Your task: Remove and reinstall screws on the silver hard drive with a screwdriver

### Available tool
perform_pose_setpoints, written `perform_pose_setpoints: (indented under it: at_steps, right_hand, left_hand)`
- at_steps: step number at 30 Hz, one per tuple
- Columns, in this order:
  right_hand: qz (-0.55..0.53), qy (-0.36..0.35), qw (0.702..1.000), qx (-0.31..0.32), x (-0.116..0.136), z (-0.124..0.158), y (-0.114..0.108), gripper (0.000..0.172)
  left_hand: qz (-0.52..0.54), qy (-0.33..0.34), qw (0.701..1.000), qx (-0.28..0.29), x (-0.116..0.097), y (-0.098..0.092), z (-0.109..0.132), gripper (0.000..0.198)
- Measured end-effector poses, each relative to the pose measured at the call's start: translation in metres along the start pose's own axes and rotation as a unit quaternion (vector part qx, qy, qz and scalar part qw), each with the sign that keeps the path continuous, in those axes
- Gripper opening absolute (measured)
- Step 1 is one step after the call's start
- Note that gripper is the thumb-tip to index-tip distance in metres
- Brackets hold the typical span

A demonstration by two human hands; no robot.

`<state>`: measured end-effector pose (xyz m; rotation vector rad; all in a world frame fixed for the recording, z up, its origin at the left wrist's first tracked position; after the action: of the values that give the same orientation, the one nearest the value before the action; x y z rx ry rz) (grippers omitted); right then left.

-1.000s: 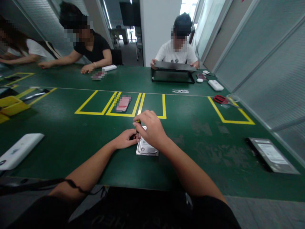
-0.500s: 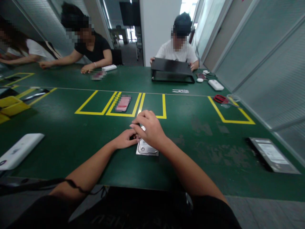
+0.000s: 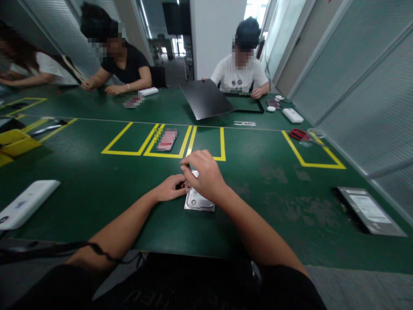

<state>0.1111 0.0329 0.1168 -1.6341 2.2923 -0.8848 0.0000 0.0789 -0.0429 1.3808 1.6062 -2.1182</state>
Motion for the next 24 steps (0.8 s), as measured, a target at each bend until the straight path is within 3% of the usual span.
perform_pose_setpoints:
  at_steps: [24]
  right_hand:
    - [0.024, 0.008, 1.0, 0.01, -0.0011, 0.0009, 0.0016, 0.012]
  left_hand:
    - [-0.001, -0.004, 1.0, 0.003, -0.0013, -0.0004, 0.0001, 0.017]
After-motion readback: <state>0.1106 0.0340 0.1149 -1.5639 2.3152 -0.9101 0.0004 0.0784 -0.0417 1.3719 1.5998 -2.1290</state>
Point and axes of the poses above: each hand's wrist, its own z-axis away from the middle knuckle, its own y-axis out of the palm, x = y × z, the point moved 9 cm from there along -z, towards the middle knuckle, and after that the axes turned 14 degrees about -y, right-handed, at the moved point
